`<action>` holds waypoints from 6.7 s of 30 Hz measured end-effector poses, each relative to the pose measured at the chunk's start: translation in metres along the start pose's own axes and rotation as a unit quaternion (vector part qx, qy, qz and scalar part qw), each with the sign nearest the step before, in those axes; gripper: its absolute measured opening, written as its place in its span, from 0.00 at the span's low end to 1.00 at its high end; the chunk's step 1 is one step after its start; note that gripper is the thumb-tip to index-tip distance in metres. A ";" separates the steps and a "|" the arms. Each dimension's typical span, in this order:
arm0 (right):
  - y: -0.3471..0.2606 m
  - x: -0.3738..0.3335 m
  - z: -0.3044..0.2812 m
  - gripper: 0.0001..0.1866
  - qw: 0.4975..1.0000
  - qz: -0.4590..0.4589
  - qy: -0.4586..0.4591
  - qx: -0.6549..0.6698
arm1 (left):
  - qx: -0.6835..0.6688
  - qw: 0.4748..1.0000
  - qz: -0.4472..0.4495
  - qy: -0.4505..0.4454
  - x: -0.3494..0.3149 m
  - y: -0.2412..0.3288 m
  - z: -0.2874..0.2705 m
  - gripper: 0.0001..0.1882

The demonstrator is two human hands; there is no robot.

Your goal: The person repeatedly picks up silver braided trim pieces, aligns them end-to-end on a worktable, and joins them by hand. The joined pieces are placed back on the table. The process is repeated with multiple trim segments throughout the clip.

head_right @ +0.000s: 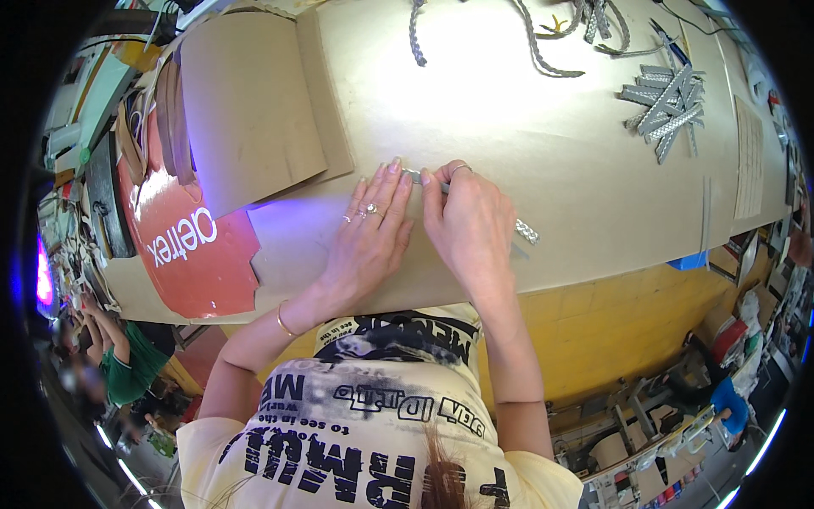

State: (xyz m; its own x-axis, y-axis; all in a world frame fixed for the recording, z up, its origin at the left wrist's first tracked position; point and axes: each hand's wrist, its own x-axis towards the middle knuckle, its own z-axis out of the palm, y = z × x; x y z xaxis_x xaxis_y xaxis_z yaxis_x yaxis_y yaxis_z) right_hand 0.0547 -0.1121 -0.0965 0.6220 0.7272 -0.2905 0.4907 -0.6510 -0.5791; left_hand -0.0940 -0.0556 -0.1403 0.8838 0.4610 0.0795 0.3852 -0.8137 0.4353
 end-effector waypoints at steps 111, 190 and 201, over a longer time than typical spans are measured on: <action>0.070 -0.051 -0.044 0.15 0.980 0.162 0.062 0.101 | 0.098 0.974 0.108 -0.176 0.032 0.041 -0.007 0.35; 0.081 -0.086 -0.020 0.17 0.964 0.050 0.260 -0.021 | 0.175 0.963 0.098 -0.177 0.031 0.073 0.010 0.42; 0.085 -0.093 0.017 0.40 0.985 0.006 0.050 -0.162 | 0.102 0.981 -0.057 -0.154 0.028 0.013 -0.025 0.37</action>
State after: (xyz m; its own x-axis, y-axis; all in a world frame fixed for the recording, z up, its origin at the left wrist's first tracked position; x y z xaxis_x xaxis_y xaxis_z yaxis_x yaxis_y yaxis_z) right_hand 0.0277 -0.2316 -0.1316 0.6776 0.7047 -0.2104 0.6424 -0.7064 -0.2972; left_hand -0.0712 -0.0442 -0.1100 0.8578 0.4507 -0.2471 0.5042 -0.8313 0.2340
